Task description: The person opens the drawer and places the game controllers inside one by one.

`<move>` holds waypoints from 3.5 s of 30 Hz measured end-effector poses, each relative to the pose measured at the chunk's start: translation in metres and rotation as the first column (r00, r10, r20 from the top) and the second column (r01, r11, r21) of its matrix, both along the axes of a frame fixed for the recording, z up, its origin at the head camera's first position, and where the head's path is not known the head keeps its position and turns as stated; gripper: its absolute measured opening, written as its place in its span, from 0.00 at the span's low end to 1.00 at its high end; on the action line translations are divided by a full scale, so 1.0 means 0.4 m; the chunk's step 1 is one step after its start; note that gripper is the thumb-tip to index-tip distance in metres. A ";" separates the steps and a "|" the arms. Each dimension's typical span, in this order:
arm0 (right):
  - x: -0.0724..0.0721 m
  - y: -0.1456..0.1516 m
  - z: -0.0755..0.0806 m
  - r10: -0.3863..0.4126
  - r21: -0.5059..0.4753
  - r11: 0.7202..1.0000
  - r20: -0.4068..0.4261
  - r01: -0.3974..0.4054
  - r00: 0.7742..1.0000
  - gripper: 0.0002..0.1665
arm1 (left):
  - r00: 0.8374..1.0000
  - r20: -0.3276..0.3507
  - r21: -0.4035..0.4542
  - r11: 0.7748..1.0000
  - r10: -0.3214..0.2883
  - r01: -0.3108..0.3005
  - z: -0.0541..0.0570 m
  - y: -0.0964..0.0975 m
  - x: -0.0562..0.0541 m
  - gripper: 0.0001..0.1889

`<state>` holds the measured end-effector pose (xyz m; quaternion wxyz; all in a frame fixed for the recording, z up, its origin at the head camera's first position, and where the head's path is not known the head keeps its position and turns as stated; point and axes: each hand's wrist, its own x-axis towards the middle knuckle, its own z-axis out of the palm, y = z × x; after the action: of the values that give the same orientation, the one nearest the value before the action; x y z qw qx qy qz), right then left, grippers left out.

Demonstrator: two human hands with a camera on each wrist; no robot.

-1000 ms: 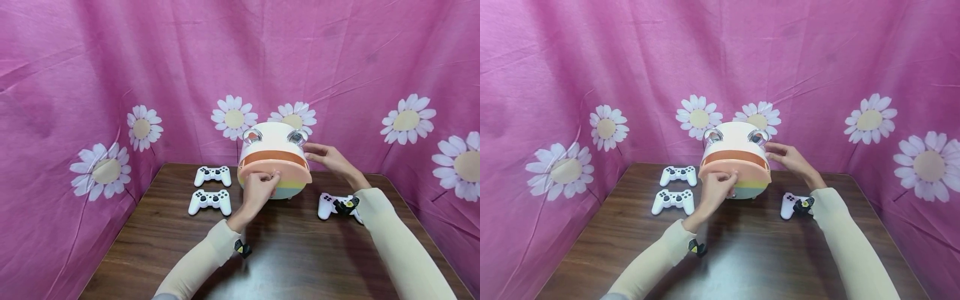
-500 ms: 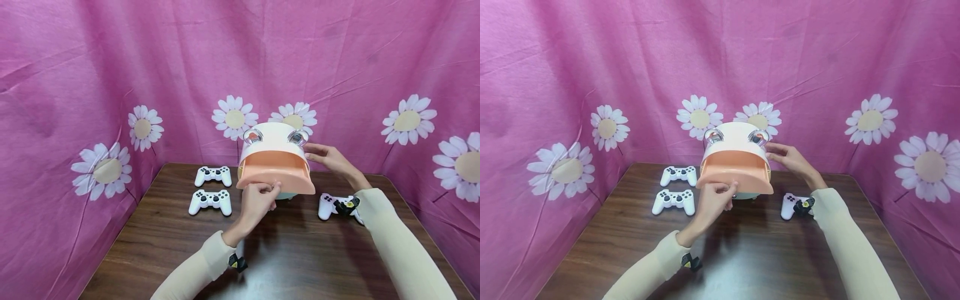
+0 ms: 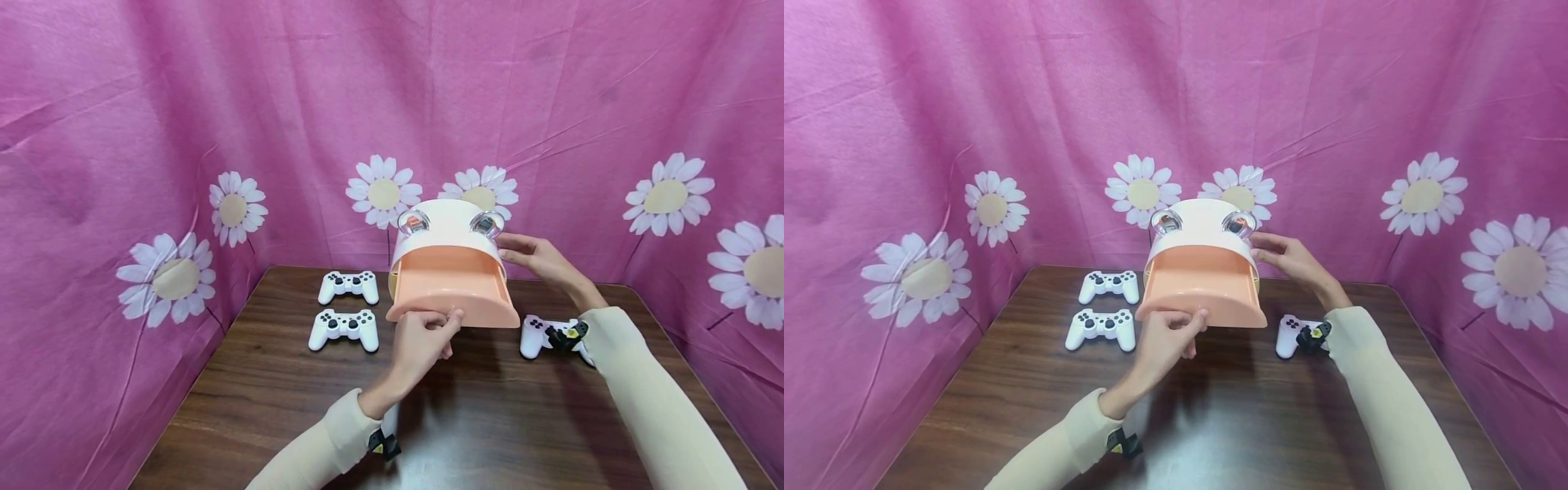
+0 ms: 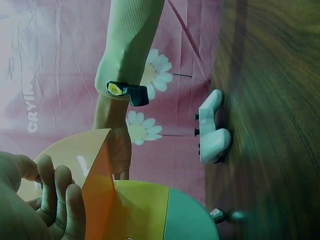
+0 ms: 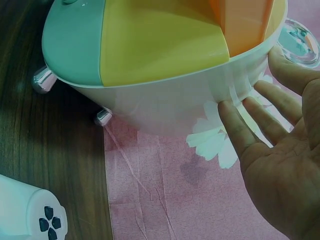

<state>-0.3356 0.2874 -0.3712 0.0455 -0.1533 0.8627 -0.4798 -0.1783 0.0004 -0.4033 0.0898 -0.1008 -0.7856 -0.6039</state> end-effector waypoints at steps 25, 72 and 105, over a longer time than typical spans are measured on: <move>0.006 -0.002 0.002 0.014 -0.005 1.000 -0.006 -0.014 1.000 0.39 | 0.998 -0.056 -0.075 0.997 0.000 -0.004 -0.038 -0.010 0.014 0.22; 0.008 0.000 0.006 0.013 -0.013 1.000 0.025 -0.012 1.000 0.39 | 0.981 -0.024 -0.396 0.903 -0.192 0.167 0.111 -0.454 -0.213 0.08; 0.009 -0.001 0.011 0.001 0.006 1.000 0.023 -0.001 1.000 0.38 | 0.895 0.277 -0.829 0.384 -0.349 0.406 -0.088 -0.483 -0.306 0.30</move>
<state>-0.3318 0.2871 -0.3668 0.0563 -0.1481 0.8634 -0.4791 -0.3006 -0.1928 -0.4385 -0.1356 -0.2908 -0.9385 -0.1273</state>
